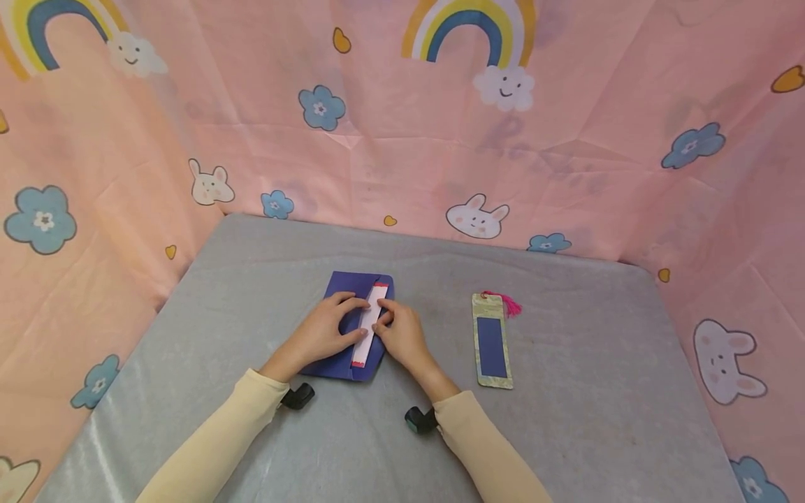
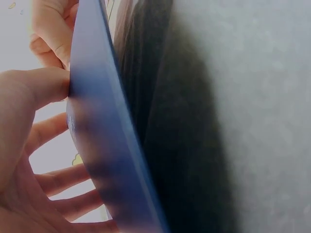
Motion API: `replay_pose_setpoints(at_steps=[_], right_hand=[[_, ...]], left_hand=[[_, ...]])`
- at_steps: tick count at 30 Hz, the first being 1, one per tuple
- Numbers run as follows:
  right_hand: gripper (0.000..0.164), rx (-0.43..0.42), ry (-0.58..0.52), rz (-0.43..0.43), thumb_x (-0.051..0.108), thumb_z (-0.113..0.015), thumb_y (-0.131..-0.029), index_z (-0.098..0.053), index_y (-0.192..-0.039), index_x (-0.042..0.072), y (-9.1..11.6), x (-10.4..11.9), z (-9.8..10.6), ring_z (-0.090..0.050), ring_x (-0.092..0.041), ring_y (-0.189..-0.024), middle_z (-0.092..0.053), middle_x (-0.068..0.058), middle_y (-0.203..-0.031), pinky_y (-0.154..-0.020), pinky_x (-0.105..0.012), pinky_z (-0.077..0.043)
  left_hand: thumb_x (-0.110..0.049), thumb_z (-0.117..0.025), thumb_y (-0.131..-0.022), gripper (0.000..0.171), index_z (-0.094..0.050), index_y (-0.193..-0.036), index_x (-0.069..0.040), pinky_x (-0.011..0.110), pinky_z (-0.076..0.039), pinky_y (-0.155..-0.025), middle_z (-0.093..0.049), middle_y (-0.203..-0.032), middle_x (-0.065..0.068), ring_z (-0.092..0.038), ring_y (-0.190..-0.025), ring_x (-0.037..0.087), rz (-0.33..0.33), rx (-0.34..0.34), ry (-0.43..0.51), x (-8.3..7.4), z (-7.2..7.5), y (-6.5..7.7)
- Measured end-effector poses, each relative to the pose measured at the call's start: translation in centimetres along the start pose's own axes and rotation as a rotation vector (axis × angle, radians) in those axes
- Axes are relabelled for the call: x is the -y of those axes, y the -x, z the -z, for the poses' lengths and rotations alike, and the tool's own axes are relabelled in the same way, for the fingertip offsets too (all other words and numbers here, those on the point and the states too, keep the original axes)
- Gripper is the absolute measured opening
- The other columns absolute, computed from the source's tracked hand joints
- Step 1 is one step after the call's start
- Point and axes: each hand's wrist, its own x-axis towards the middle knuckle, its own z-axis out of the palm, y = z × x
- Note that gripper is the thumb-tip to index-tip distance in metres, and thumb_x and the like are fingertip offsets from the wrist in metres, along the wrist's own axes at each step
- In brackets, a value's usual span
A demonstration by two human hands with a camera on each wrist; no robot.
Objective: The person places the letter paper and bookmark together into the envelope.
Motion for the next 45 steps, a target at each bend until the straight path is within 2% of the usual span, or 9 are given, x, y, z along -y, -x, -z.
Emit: replay_pose_setpoints(at_steps=[4,11,18,22,30,37,45], right_hand=[[0.046,-0.002,0.004,0.003,0.003,-0.073,-0.084,-0.063,-0.129,0.001,0.3,0.0,0.0,-0.044,-0.008,-0.052,-0.071,-0.009,-0.078,-0.049,-0.019,-0.032],[0.045,0.001,0.023,0.016,0.005,-0.072,-0.086,-0.063,-0.130,0.002,-0.1,0.3,-0.2,-0.044,-0.007,-0.052,-0.071,-0.008,-0.080,-0.050,-0.019,-0.033],[0.048,-0.003,0.029,0.037,0.002,-0.071,-0.085,-0.060,-0.132,-0.003,-0.4,0.4,-0.4,-0.051,-0.008,-0.059,-0.072,-0.009,-0.079,-0.056,-0.020,-0.038],[0.054,-0.005,0.037,0.045,0.001,-0.070,-0.083,-0.056,-0.134,-0.007,-0.3,0.3,-0.4,-0.051,-0.007,-0.057,-0.072,-0.009,-0.078,-0.056,-0.021,-0.039],[0.056,0.030,0.032,0.015,0.003,-0.069,-0.086,-0.052,-0.139,-0.005,-0.3,0.6,-0.4,-0.054,-0.007,-0.058,-0.072,-0.009,-0.082,-0.056,-0.021,-0.041],[0.054,0.015,0.058,0.032,0.002,-0.071,-0.085,-0.055,-0.136,-0.007,-0.7,0.9,-0.8,-0.058,-0.010,-0.062,-0.073,-0.010,-0.081,-0.058,-0.021,-0.043],[0.055,-0.003,0.054,0.012,0.004,-0.073,-0.085,-0.055,-0.135,-0.006,-0.9,0.5,-1.2,-0.067,-0.019,-0.070,-0.076,-0.012,-0.082,-0.063,-0.024,-0.047]], left_hand=[[-0.038,-0.072,-0.088,0.048,-0.061,-0.133,-0.022,0.052,-0.045,-0.107,-0.054,-0.141,0.016,-0.054,-0.130,0.035,-0.013,-0.018,0.005,-0.1,-0.1,0.1],[-0.038,-0.071,-0.089,0.048,-0.061,-0.134,-0.023,0.052,-0.045,-0.108,-0.053,-0.143,0.015,-0.053,-0.131,0.035,0.002,-0.005,0.011,0.0,0.0,0.1],[-0.037,-0.071,-0.090,0.047,-0.061,-0.133,-0.022,0.053,-0.044,-0.108,-0.052,-0.142,0.016,-0.053,-0.131,0.035,0.002,-0.014,0.022,0.0,0.0,0.0],[-0.037,-0.071,-0.089,0.047,-0.061,-0.132,-0.022,0.052,-0.046,-0.107,-0.054,-0.141,0.016,-0.054,-0.129,0.035,-0.016,-0.034,0.021,0.0,-0.1,0.0],[-0.035,-0.072,-0.089,0.045,-0.062,-0.131,-0.021,0.053,-0.045,-0.107,-0.054,-0.141,0.016,-0.054,-0.129,0.036,-0.021,-0.043,0.019,0.0,-0.1,-0.1],[-0.035,-0.070,-0.091,0.044,-0.061,-0.132,-0.022,0.054,-0.045,-0.107,-0.053,-0.142,0.018,-0.053,-0.130,0.038,-0.022,-0.029,0.035,0.1,0.0,0.0],[-0.035,-0.070,-0.091,0.044,-0.061,-0.132,-0.022,0.053,-0.045,-0.106,-0.054,-0.141,0.016,-0.054,-0.129,0.037,-0.016,-0.039,0.048,0.2,0.0,-0.1]])
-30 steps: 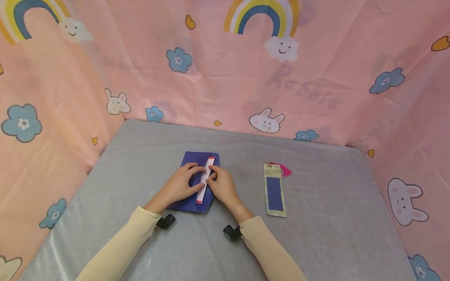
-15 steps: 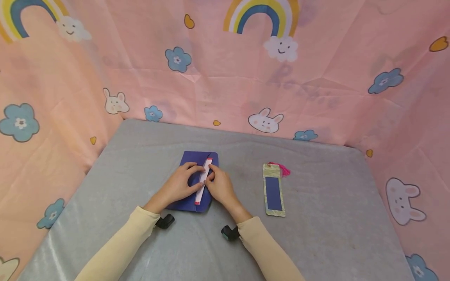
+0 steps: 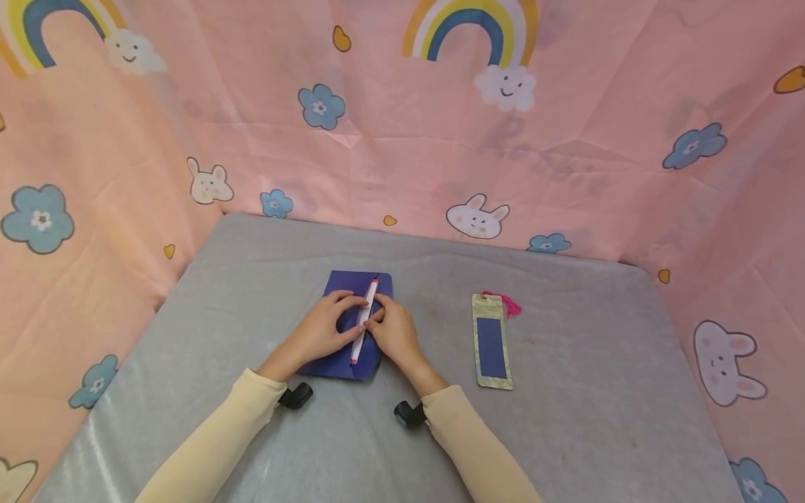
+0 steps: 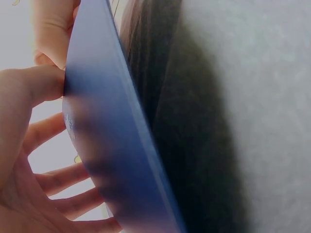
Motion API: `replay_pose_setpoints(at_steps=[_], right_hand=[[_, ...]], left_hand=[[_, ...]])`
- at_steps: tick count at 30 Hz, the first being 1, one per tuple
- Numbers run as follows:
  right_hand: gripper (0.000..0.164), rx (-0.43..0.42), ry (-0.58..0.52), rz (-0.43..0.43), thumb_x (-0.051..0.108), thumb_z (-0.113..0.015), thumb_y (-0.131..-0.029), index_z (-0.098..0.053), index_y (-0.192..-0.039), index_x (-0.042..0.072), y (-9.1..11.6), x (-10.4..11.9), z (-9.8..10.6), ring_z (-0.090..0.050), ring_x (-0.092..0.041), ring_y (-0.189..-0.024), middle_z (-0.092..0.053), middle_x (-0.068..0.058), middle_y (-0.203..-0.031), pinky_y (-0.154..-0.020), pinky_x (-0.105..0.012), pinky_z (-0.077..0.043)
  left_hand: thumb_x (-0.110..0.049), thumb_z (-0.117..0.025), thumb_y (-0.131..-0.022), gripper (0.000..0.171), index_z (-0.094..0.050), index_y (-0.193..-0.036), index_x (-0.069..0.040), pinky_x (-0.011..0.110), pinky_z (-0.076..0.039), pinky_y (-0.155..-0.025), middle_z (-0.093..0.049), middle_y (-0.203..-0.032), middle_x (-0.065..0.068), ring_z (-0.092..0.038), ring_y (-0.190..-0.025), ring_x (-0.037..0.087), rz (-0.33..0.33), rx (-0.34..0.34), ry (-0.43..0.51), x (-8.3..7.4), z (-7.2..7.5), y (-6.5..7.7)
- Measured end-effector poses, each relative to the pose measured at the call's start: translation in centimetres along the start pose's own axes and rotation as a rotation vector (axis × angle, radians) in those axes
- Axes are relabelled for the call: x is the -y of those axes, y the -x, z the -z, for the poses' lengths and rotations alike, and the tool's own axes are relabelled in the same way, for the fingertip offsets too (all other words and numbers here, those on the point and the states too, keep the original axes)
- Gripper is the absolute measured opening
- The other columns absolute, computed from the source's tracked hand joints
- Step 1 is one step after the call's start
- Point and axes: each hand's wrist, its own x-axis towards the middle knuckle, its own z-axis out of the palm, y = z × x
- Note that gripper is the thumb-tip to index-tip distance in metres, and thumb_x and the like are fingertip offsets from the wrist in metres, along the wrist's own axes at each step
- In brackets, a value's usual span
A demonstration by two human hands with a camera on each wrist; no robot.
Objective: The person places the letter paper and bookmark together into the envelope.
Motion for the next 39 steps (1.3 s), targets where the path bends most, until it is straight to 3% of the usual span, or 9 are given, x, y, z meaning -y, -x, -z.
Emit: replay_pose_setpoints(at_steps=[3,10,23,34,39], right_hand=[[0.054,-0.003,-0.023,-0.002,0.005,-0.073,-0.086,-0.055,-0.136,-0.004,0.0,-0.3,-0.1,-0.064,-0.014,-0.066,-0.076,-0.012,-0.083,-0.061,-0.024,-0.046],[0.054,0.033,-0.174,-0.058,0.003,-0.071,-0.087,-0.054,-0.139,0.002,0.4,-0.7,0.1,-0.050,-0.008,-0.041,-0.075,-0.013,-0.084,-0.045,-0.024,-0.047],[0.056,0.062,-0.204,-0.083,0.003,-0.072,-0.085,-0.056,-0.139,0.005,0.3,-1.0,0.1,-0.050,-0.009,-0.039,-0.073,-0.011,-0.077,-0.044,-0.026,-0.045],[0.063,0.134,-0.236,-0.096,0.006,-0.074,-0.084,-0.053,-0.143,0.010,0.1,-1.5,0.5,-0.052,-0.011,-0.040,-0.069,-0.007,-0.071,-0.042,-0.025,-0.043],[0.064,0.141,-0.206,-0.090,0.008,-0.075,-0.083,-0.052,-0.143,0.011,0.1,-1.5,0.5,-0.052,-0.010,-0.040,-0.069,-0.007,-0.070,-0.043,-0.025,-0.043]], left_hand=[[-0.035,-0.070,-0.090,0.044,-0.061,-0.132,-0.023,0.053,-0.046,-0.106,-0.054,-0.140,0.016,-0.055,-0.128,0.037,0.005,0.000,0.006,0.0,0.0,0.0],[-0.036,-0.069,-0.091,0.045,-0.061,-0.133,-0.024,0.053,-0.045,-0.106,-0.053,-0.141,0.016,-0.054,-0.128,0.037,0.012,0.004,0.009,0.0,0.0,-0.1],[-0.036,-0.070,-0.091,0.045,-0.061,-0.133,-0.023,0.053,-0.046,-0.106,-0.054,-0.141,0.016,-0.055,-0.128,0.037,0.014,0.018,0.007,-0.1,0.2,-0.1],[-0.034,-0.072,-0.089,0.045,-0.062,-0.131,-0.021,0.054,-0.047,-0.103,-0.055,-0.138,0.018,-0.056,-0.125,0.038,-0.012,-0.014,-0.004,-0.1,0.0,0.0],[-0.034,-0.071,-0.090,0.045,-0.062,-0.132,-0.021,0.054,-0.047,-0.104,-0.054,-0.139,0.017,-0.056,-0.126,0.038,-0.002,-0.004,-0.016,-0.1,0.1,0.0]])
